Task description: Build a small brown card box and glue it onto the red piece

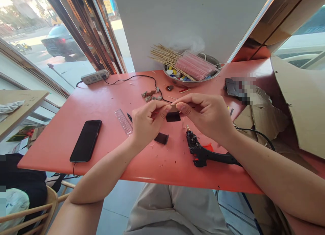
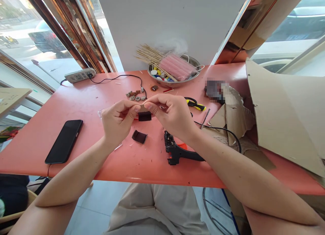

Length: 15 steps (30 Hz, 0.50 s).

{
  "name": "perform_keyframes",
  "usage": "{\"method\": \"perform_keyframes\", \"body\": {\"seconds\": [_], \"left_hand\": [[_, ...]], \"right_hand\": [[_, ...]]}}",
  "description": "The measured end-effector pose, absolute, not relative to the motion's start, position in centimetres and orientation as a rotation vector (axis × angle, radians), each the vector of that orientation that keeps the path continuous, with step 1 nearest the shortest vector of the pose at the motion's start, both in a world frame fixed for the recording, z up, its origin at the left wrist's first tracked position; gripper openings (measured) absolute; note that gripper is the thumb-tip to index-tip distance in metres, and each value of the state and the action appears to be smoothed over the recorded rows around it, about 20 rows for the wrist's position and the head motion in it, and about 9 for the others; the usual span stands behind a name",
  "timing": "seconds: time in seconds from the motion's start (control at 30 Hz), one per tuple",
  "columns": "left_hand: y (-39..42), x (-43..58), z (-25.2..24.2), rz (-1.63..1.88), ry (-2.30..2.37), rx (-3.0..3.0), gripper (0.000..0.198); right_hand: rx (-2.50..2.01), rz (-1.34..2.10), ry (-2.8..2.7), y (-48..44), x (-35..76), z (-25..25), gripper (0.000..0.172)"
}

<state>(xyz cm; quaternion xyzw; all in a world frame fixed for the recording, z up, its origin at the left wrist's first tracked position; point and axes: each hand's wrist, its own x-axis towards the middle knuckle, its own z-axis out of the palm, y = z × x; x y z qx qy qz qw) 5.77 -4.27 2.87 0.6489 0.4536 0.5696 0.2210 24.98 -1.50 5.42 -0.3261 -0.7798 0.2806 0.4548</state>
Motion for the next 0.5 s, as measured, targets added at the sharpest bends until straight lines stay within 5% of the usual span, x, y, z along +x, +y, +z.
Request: {"method": "perform_keyframes", "body": {"seconds": [0.27, 0.5], "left_hand": [[-3.97, 6.57, 2.72, 1.421, 1.027, 1.535, 0.062], [-4.18, 6.28, 2.56, 1.347, 1.085, 1.572, 0.037]], "right_hand": [[-0.83, 0.729, -1.882, -0.62, 25.68, 4.85, 0.017], [-0.775, 0.765, -1.958, -0.66, 25.51, 5.31, 0.015]]}}
